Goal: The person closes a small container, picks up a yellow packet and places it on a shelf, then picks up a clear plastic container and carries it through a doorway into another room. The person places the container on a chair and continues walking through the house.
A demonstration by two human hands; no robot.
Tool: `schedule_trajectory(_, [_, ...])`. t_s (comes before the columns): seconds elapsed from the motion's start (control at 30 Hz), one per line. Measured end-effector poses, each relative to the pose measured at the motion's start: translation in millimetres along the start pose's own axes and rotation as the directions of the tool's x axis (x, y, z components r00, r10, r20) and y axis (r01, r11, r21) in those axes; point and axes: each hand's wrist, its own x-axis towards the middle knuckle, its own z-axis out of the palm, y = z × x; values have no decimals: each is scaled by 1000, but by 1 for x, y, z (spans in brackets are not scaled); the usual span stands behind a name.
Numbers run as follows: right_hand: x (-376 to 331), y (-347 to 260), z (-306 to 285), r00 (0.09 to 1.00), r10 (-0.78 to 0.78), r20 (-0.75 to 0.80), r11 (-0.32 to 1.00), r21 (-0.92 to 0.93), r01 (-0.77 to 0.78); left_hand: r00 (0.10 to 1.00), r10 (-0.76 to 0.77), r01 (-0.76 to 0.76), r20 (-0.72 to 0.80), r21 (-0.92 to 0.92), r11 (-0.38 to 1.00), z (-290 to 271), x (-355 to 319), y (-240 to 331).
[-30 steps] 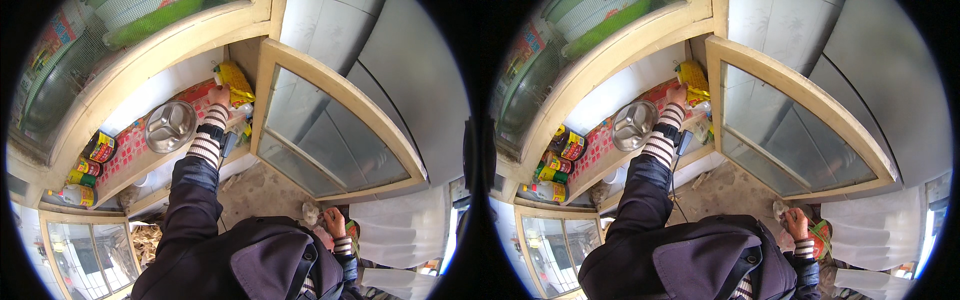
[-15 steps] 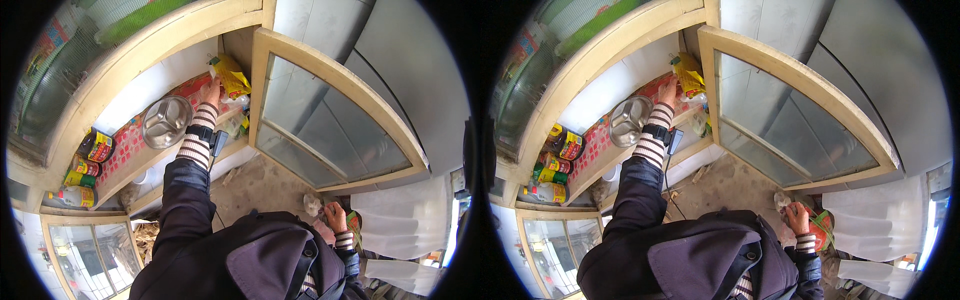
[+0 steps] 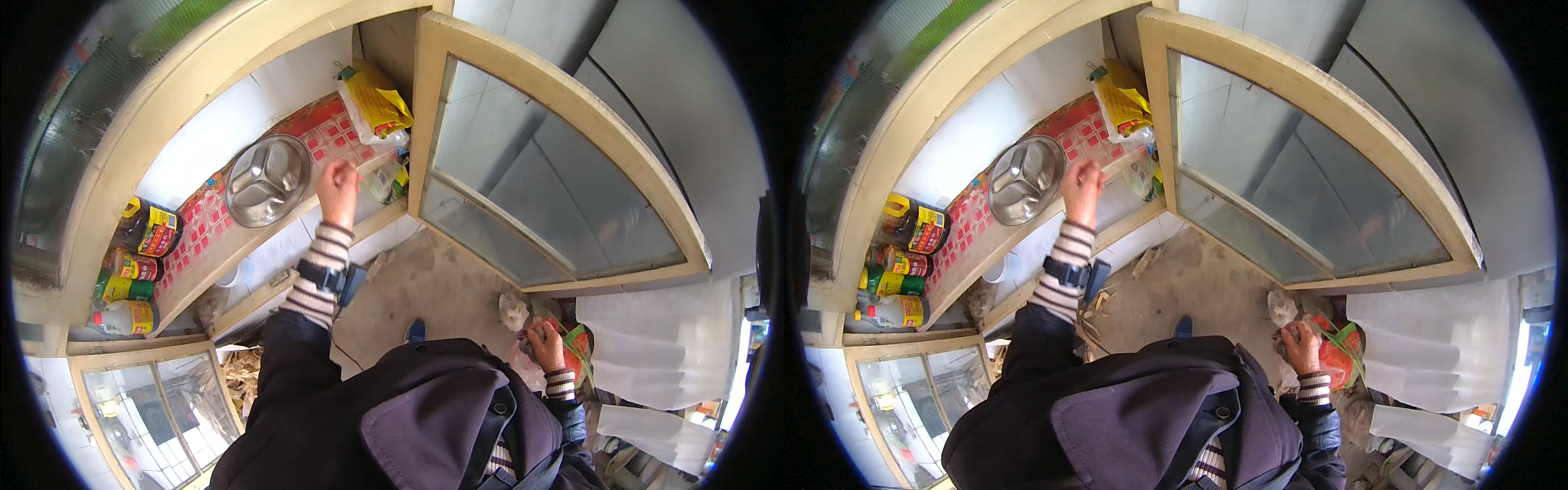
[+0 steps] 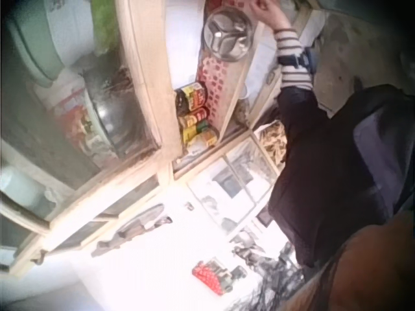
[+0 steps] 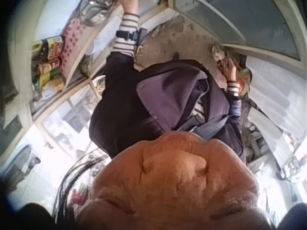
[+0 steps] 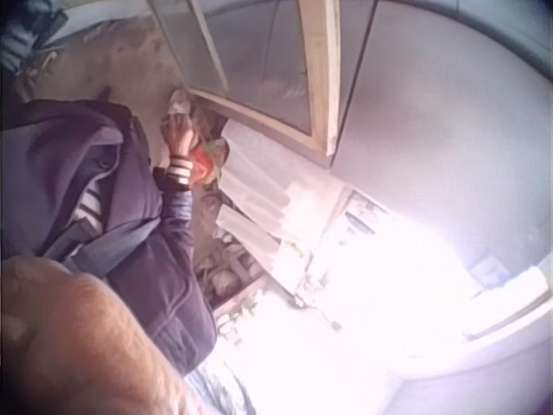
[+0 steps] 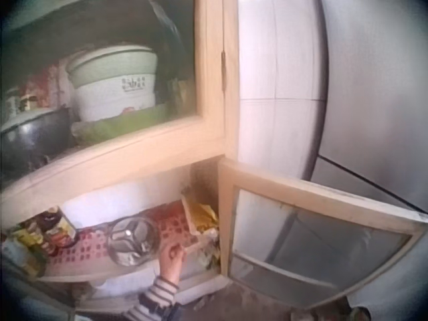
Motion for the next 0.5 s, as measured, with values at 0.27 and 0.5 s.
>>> schedule_trajectory(0.27, [-39,8,18,983,174,53,980,86,-178,792,-580,470,191,414,779,-14,-154,-146])
schedule_trajectory(0.5, [-75,23,23,982,187,-10,947,267,-178,516,-779,421,357,687,593,-17,-230,-188])
